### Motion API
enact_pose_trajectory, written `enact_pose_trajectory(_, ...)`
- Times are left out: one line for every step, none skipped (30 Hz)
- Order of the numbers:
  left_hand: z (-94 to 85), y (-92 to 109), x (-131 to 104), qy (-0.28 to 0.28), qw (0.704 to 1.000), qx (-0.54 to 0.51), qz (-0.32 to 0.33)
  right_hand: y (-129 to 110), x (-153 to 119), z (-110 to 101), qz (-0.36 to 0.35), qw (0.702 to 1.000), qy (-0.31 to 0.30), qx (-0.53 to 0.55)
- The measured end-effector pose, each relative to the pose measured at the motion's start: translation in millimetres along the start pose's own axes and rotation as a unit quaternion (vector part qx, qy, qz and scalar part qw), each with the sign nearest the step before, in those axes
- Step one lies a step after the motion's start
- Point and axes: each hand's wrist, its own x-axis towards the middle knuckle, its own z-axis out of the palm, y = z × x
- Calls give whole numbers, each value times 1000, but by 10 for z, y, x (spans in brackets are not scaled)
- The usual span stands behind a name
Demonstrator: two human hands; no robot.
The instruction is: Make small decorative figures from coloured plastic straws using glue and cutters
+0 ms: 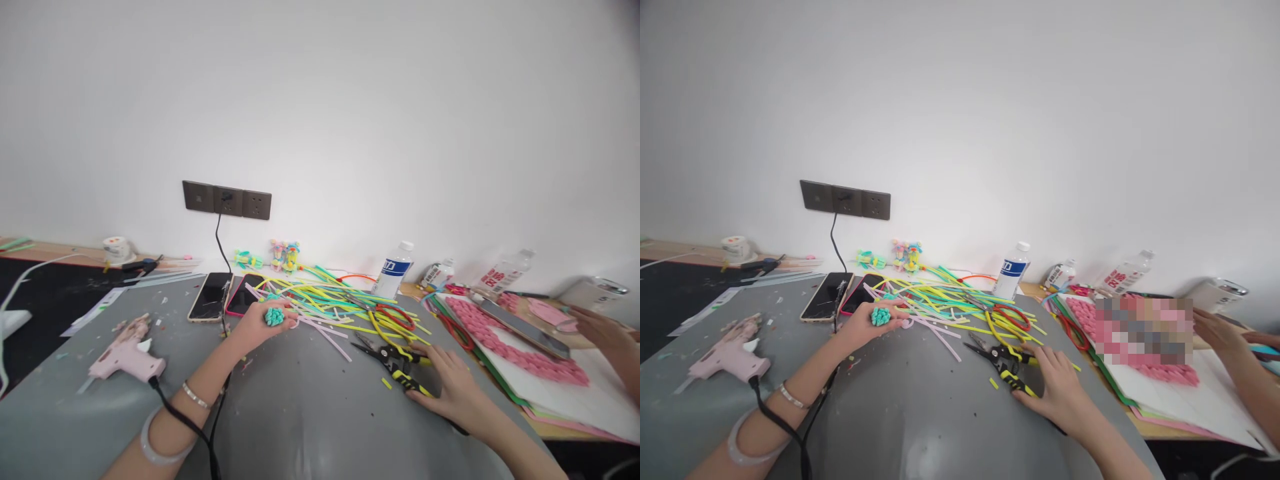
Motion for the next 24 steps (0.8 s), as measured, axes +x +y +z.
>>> enact_pose_trajectory(3,-4,1,-1,1000,-1,1,-14,10,-61,-7,1000,-8,4)
enact_pose_trajectory(6,-9,2,-3,1000,-1,2,-17,13,-116,-12,1000,-18,11)
enact_pose_trajectory(9,-13,3,-5,1000,0,4,-9,8,-164,-16,999,-28,21)
enact_pose_trajectory(11,-17,5,-7,1000,-1,5,11,-7,-202,-18,998,-40,36)
enact_pose_trajectory(12,-19,7,-8,1000,-2,6,41,-30,-226,-16,997,-49,55)
enact_pose_trajectory(11,-20,9,-9,1000,-4,5,79,-62,-236,-11,996,-52,76)
enact_pose_trajectory(11,-20,11,-9,1000,-7,4,123,-100,-233,-3,994,-47,98)
enact_pose_trajectory(9,-19,12,-10,1000,-10,2,169,-142,-217,8,992,-34,118)
enact_pose_trajectory(8,-17,12,-9,1000,-13,0,212,-186,-193,22,990,-15,137)
enact_pose_trajectory(7,-15,12,-9,1000,-16,0,248,-229,-165,36,987,5,157)
enact_pose_trajectory(6,-14,11,-10,1000,-18,2,271,-267,-136,52,982,23,182)
enact_pose_trajectory(7,-13,10,-11,1000,-21,5,278,-297,-111,68,974,36,214)
enact_pose_trajectory(9,-14,10,-14,1000,-24,10,265,-318,-91,88,963,46,252)
enact_pose_trajectory(11,-16,10,-17,999,-25,17,232,-328,-77,112,948,48,294)
enact_pose_trajectory(15,-19,10,-21,999,-24,23,179,-325,-69,138,930,41,339)
enact_pose_trajectory(20,-23,12,-25,999,-20,27,108,-309,-65,164,908,28,385)
enact_pose_trajectory(25,-27,13,-27,999,-15,31,22,-282,-63,187,882,2,432)
enact_pose_trajectory(30,-31,15,-27,999,-11,35,-76,-245,-62,202,852,-30,482)
enact_pose_trajectory(35,-34,17,-27,999,-7,41,-183,-200,-63,213,816,-59,535)
enact_pose_trajectory(39,-34,18,-27,999,-4,47,-297,-151,-67,221,774,-88,587)
enact_pose_trajectory(43,-34,19,-27,998,-2,52,-416,-100,-76,225,728,-122,636)
enact_pose_trajectory(45,-31,19,-29,998,-1,56,-539,-50,-92,224,684,-158,676)
enact_pose_trajectory(46,-28,19,-32,998,1,56,-665,-3,-118,220,644,-192,707)
enact_pose_trajectory(46,-24,18,-34,998,3,54,-793,39,-151,218,614,-214,728)
